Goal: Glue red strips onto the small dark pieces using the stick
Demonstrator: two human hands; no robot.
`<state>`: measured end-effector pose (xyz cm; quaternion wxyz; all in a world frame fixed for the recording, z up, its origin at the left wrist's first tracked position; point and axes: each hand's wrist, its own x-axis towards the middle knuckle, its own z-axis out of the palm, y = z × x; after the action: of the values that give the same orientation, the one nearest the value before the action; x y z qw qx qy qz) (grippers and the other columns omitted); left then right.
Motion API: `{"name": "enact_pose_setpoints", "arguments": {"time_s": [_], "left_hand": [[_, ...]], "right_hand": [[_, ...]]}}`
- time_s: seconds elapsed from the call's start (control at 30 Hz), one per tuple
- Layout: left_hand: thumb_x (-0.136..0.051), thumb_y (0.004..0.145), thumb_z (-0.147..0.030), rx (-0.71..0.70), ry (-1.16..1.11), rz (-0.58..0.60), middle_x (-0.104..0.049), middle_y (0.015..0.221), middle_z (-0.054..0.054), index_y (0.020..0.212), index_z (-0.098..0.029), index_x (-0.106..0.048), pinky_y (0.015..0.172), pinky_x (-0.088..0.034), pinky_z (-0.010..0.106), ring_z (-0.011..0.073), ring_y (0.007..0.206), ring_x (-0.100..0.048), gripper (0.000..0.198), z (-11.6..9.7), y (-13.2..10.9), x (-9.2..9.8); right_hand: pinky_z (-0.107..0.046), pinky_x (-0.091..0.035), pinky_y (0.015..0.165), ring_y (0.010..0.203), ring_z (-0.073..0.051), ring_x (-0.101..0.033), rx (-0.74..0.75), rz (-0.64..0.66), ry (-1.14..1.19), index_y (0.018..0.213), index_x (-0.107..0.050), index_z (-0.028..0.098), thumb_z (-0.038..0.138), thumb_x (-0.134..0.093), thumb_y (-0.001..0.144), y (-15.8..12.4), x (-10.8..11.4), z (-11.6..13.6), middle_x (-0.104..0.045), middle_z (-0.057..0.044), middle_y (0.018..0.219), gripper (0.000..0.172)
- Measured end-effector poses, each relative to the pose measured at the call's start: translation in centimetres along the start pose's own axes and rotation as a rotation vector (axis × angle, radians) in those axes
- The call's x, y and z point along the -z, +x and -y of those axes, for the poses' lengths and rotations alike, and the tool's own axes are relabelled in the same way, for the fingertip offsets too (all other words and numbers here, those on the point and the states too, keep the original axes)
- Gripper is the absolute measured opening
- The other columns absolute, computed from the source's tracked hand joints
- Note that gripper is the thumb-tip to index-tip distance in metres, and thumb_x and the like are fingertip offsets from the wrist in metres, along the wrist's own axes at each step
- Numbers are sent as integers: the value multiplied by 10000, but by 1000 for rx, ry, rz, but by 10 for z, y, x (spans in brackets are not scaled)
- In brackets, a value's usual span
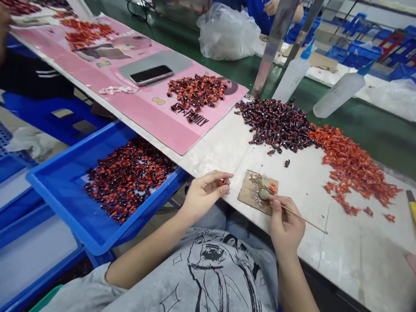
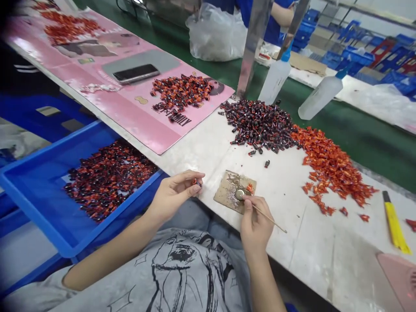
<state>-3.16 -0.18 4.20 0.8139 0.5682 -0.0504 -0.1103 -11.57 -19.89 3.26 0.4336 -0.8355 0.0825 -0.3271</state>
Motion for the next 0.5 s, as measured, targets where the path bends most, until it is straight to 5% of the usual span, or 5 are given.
{"name": "enact_pose_setpoints", "arguments": {"time_s": [0.2, 0.5], "left_hand": [[-997, 535, -327, 180, -155, -39, -727, 701, 26, 761, -187, -838, 577, -553, 206, 108, 591, -650, 310, 4, -10, -5], [-983, 589, -359, 294, -277, 69, -720, 662, 12, 809, -189, -842, 506, -500, 163, 92, 557, -659, 312, -4, -19, -15]], "right_hand": [[-322, -585, 726, 763, -192, -707, -42, -16, 14, 877, -773, 196, 366, -613, 998, -3, -3, -2, -744, -50, 816, 263], [-323, -595, 715, 748, -193, -721, -25, -99, 67, 854, -789, 196, 292, -676, 966, -5, -7, 2, -760, -46, 800, 185]]}}
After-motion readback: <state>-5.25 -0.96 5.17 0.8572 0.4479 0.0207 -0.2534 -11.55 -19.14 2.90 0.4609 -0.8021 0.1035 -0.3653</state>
